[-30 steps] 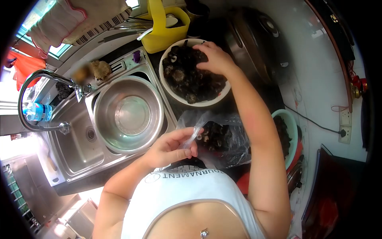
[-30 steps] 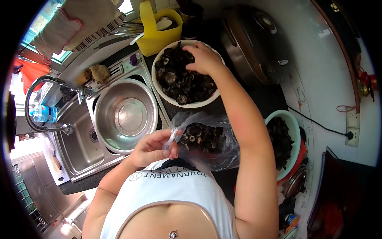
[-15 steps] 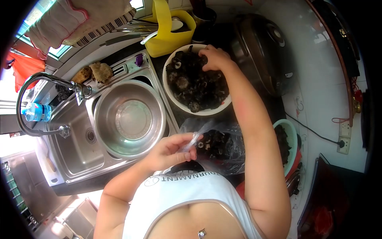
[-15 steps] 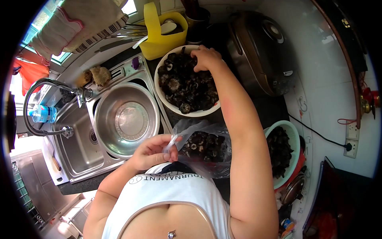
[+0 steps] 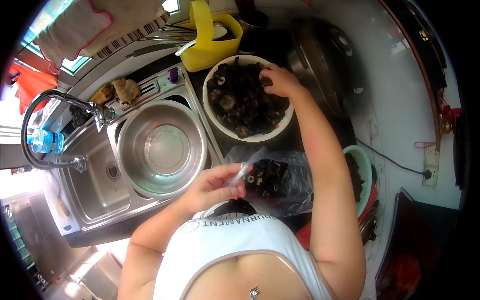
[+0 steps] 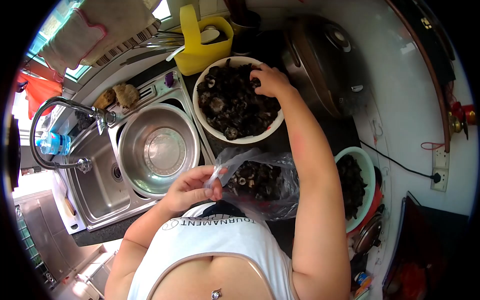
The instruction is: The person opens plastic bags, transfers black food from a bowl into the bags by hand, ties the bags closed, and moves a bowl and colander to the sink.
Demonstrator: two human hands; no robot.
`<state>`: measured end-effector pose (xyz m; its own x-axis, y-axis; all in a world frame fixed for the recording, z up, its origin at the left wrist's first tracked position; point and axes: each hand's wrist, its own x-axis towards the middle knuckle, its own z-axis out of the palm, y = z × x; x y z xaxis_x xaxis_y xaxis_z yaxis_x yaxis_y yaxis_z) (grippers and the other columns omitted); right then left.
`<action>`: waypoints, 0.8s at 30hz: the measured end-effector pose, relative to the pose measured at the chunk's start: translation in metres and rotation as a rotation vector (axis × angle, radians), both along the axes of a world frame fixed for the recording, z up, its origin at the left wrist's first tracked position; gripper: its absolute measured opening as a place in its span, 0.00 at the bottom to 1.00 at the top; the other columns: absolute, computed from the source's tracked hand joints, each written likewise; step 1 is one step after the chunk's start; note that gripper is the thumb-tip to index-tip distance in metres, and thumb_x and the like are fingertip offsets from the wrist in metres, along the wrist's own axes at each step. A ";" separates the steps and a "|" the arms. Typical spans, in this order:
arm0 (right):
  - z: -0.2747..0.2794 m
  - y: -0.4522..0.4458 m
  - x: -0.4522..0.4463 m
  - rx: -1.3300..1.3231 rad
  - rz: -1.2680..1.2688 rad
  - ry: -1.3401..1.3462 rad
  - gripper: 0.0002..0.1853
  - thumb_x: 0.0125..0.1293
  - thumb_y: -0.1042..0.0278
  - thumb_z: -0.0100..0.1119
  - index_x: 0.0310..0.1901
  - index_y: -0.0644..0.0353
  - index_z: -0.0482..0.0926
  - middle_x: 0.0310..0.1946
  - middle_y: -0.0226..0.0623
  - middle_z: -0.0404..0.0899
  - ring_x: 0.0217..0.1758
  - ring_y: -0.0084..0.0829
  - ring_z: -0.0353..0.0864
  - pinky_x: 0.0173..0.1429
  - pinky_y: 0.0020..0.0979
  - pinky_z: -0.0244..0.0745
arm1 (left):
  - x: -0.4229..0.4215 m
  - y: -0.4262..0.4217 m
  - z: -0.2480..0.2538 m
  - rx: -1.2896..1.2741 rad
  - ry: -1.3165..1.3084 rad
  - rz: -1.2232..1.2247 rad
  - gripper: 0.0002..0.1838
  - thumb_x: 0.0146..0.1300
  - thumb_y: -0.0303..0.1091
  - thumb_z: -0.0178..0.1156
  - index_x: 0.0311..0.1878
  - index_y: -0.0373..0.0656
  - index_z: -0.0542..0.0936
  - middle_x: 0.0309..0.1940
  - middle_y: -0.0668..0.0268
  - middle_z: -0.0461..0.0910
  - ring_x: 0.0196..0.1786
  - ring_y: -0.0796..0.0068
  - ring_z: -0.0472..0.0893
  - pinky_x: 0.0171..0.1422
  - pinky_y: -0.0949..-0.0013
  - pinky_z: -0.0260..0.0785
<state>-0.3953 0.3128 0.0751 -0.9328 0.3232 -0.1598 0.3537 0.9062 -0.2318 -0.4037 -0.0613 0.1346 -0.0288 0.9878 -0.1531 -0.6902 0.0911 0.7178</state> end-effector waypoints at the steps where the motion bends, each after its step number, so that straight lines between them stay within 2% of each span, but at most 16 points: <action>1: -0.005 0.005 0.002 -0.060 -0.004 0.029 0.18 0.46 0.68 0.68 0.42 0.45 0.79 0.54 0.33 0.73 0.55 0.40 0.75 0.57 0.38 0.73 | 0.001 0.000 0.001 -0.014 -0.011 -0.003 0.27 0.65 0.22 0.58 0.68 0.40 0.67 0.42 0.64 0.77 0.47 0.77 0.77 0.55 0.73 0.69; 5: -0.016 0.019 0.009 -0.244 -0.027 0.168 0.16 0.45 0.69 0.68 0.40 0.47 0.81 0.52 0.34 0.74 0.55 0.40 0.75 0.57 0.36 0.72 | 0.004 0.001 0.003 -0.015 -0.003 0.009 0.26 0.65 0.22 0.58 0.67 0.41 0.69 0.41 0.65 0.77 0.47 0.77 0.77 0.54 0.72 0.71; 8: -0.022 0.030 0.014 -0.519 -0.110 0.244 0.16 0.45 0.71 0.66 0.40 0.48 0.81 0.53 0.35 0.74 0.56 0.40 0.74 0.59 0.35 0.71 | 0.006 0.000 0.002 -0.017 -0.011 0.030 0.25 0.65 0.21 0.57 0.66 0.40 0.69 0.41 0.65 0.77 0.47 0.76 0.78 0.54 0.71 0.71; 11: -0.023 0.020 0.016 -0.388 -0.108 0.284 0.17 0.46 0.73 0.64 0.41 0.49 0.82 0.53 0.35 0.74 0.56 0.39 0.74 0.60 0.34 0.70 | 0.007 -0.001 -0.001 -0.014 0.042 0.040 0.25 0.65 0.20 0.56 0.66 0.39 0.69 0.42 0.65 0.77 0.46 0.76 0.78 0.53 0.71 0.72; 14: -0.033 0.012 0.007 -0.311 0.055 0.349 0.18 0.46 0.73 0.64 0.43 0.49 0.82 0.53 0.35 0.74 0.56 0.38 0.74 0.60 0.34 0.70 | 0.009 0.000 0.003 -0.059 0.043 0.035 0.25 0.64 0.19 0.55 0.66 0.39 0.69 0.41 0.65 0.77 0.46 0.76 0.78 0.52 0.72 0.72; 17: -0.028 0.005 -0.003 -0.293 0.005 0.239 0.18 0.46 0.73 0.64 0.43 0.48 0.83 0.53 0.35 0.75 0.56 0.36 0.75 0.60 0.34 0.70 | 0.010 0.002 0.004 -0.057 0.043 0.032 0.25 0.64 0.18 0.55 0.66 0.38 0.70 0.40 0.65 0.78 0.45 0.76 0.78 0.52 0.72 0.72; 18: -0.023 0.005 -0.005 -0.316 -0.023 0.225 0.16 0.47 0.75 0.63 0.40 0.48 0.85 0.51 0.35 0.78 0.53 0.34 0.77 0.58 0.32 0.71 | 0.011 0.002 0.005 -0.054 0.066 0.048 0.25 0.63 0.20 0.56 0.65 0.38 0.70 0.40 0.64 0.78 0.44 0.75 0.78 0.50 0.73 0.71; 20: -0.013 0.005 -0.001 -0.419 -0.077 0.239 0.14 0.47 0.75 0.63 0.38 0.50 0.85 0.48 0.36 0.80 0.52 0.32 0.78 0.57 0.30 0.71 | 0.012 0.002 0.005 -0.049 0.106 0.084 0.26 0.62 0.24 0.59 0.65 0.38 0.70 0.38 0.61 0.79 0.41 0.75 0.78 0.48 0.73 0.71; 24: 0.020 0.001 0.017 -0.763 -0.144 0.328 0.10 0.48 0.77 0.64 0.35 0.57 0.85 0.42 0.35 0.82 0.50 0.29 0.79 0.57 0.28 0.70 | 0.010 -0.001 0.006 -0.065 0.096 0.112 0.27 0.62 0.24 0.59 0.65 0.37 0.70 0.37 0.60 0.79 0.41 0.74 0.79 0.48 0.73 0.71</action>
<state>-0.3782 0.3142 0.0952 -0.9278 0.3562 -0.1110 0.2620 0.4102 -0.8735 -0.3933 -0.0627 0.1403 -0.1555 0.9657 -0.2079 -0.6274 0.0660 0.7759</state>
